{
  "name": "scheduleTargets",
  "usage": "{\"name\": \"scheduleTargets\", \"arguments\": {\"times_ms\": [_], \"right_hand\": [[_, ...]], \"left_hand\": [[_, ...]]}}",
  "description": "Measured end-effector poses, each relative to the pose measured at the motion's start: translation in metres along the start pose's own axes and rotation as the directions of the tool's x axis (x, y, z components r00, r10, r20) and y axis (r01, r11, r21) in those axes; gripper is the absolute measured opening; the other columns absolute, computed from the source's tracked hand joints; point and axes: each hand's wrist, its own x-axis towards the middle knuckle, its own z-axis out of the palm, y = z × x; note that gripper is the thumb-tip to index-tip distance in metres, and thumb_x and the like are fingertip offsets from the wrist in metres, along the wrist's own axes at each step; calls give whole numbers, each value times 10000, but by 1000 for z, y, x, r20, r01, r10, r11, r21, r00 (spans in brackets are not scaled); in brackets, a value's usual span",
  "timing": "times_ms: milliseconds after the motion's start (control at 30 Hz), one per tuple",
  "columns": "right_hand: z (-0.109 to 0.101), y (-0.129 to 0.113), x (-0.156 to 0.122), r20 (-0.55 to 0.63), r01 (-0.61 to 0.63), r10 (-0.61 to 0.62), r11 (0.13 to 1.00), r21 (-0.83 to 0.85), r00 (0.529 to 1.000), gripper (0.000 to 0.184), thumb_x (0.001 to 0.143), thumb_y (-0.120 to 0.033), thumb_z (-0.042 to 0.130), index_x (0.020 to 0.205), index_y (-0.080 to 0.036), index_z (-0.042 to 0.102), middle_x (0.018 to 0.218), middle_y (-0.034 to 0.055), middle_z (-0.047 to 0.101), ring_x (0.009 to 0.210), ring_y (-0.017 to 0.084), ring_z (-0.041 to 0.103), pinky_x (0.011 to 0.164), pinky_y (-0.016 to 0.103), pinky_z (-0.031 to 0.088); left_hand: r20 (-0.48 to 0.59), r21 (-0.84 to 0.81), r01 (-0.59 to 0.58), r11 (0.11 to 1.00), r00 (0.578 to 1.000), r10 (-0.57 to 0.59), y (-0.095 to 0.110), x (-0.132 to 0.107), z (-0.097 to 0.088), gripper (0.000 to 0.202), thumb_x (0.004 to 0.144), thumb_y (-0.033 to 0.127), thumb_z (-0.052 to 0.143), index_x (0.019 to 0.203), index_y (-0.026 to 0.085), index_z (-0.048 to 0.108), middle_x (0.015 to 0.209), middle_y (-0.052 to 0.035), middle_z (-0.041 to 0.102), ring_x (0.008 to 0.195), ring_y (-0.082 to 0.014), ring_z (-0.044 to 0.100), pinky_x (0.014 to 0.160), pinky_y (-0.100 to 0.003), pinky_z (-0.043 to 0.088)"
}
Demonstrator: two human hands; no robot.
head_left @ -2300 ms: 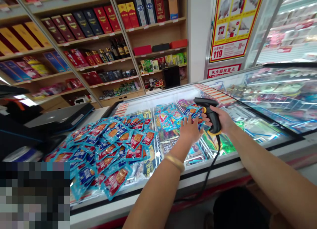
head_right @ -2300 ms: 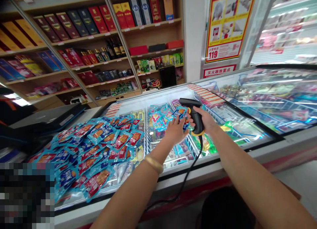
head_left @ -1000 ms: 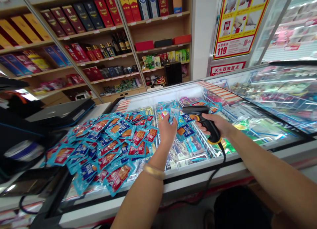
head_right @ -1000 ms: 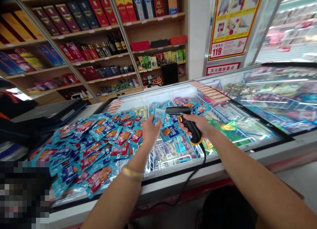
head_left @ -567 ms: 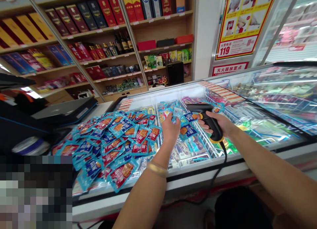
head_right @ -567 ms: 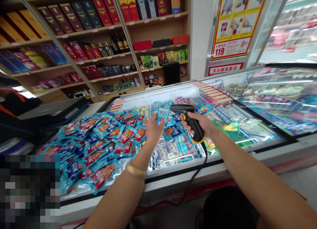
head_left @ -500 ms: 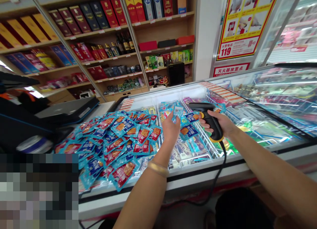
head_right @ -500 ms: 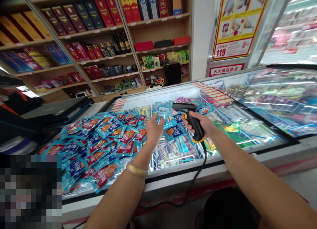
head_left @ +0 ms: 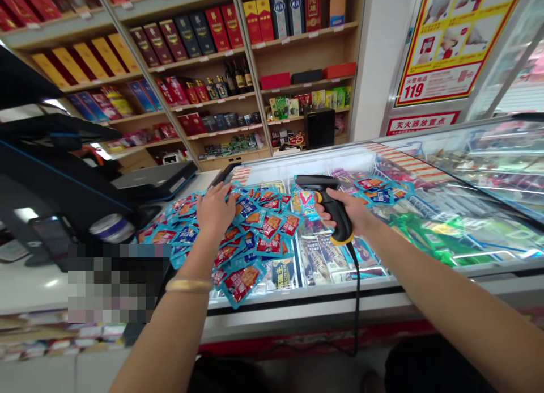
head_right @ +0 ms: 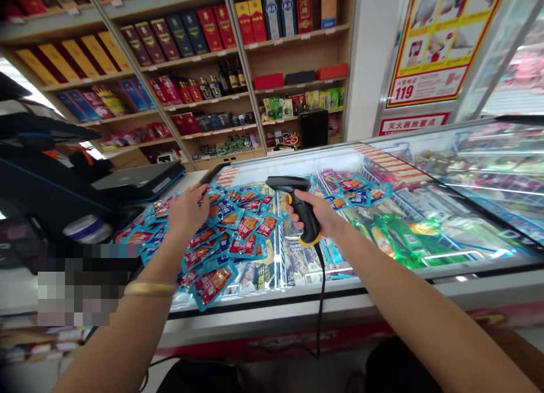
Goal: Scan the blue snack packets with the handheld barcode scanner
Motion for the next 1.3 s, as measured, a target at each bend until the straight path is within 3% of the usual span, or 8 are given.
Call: {"name": "scheduleTargets", "arguments": {"times_ms": [167, 400, 567, 800, 1000, 1100, 1200, 1300], "right_hand": [[3, 8, 7, 51, -36, 35, 999, 9, 998, 197, 851, -338, 595, 886, -148, 557, 691, 18, 524, 525, 92, 463, 403, 174, 416], [-14, -8, -4, -7, 31, -31, 999, -32, 999, 240, 840, -375, 608, 902, -145, 576, 717, 23, 512, 538, 93, 448, 400, 179, 409], [-42, -34, -23, -64, 85, -91, 993, -82, 994, 229, 814, -375, 626, 886, -163, 577, 717, 26, 498, 544, 100, 427, 387, 181, 388], [-82, -50, -51, -175, 149, -169, 981, -123, 970, 221, 807, -386, 623, 887, -186, 569, 719, 25, 495, 537, 103, 408, 377, 188, 361], [-81, -45, -53, -230, 129, -147, 987, -93, 962, 210, 785, -356, 632, 857, -175, 552, 709, 27, 499, 537, 105, 425, 387, 187, 384], [-77, -44, -52, -217, 116, -132, 990, -85, 967, 203, 783, -348, 632, 842, -177, 540, 706, 26, 499, 529, 105, 424, 383, 186, 386], [-76, -44, -53, -202, 125, -138, 989, -74, 970, 211, 778, -349, 639, 847, -176, 540, 703, 25, 495, 523, 104, 415, 383, 190, 386], [-76, -45, -55, -182, 159, -168, 985, -62, 969, 233, 770, -351, 651, 889, -177, 550, 703, 26, 494, 538, 110, 418, 380, 186, 374]], "left_hand": [[229, 77, 1, 997, 973, -19, -16, -9, 11, 506, 967, 325, 249, 1397, 214, 491, 1558, -53, 344, 1467, -336, 213, 1150, -665, 127], [-58, -40, -32, 999, 998, 30, 3, -13, 11, 502, 952, 345, 325, 1401, 184, 481, 1537, -109, 380, 1473, -336, 197, 1171, -640, 68], [-190, -303, -279, 911, 955, 229, 61, -25, 28, 503, 890, 365, 507, 1360, 184, 502, 1422, -145, 518, 1409, -314, 351, 1153, -533, 269], [163, -559, -333, 759, 853, 495, 167, -68, 73, 816, 771, 474, 688, 1458, 177, 363, 1352, -184, 564, 1244, -335, 533, 1030, -467, 434], [319, -553, -317, 770, 774, 548, 183, -82, 86, 917, 682, 428, 772, 1461, 162, 367, 1194, -168, 661, 1112, -335, 610, 962, -453, 464], [312, -664, -225, 713, 783, 538, 176, -82, 83, 835, 651, 341, 790, 1409, 213, 464, 1207, -140, 663, 1102, -321, 615, 970, -456, 466], [346, -805, 22, 593, 829, 439, 170, -79, 79, 723, 600, 318, 819, 1282, 230, 596, 1165, -126, 685, 1095, -323, 620, 999, -482, 448], [468, -883, 429, 189, 836, 287, 165, -70, 76, 517, 697, 401, 760, 1160, 197, 653, 1119, -123, 701, 1080, -297, 638, 993, -473, 462]]}}
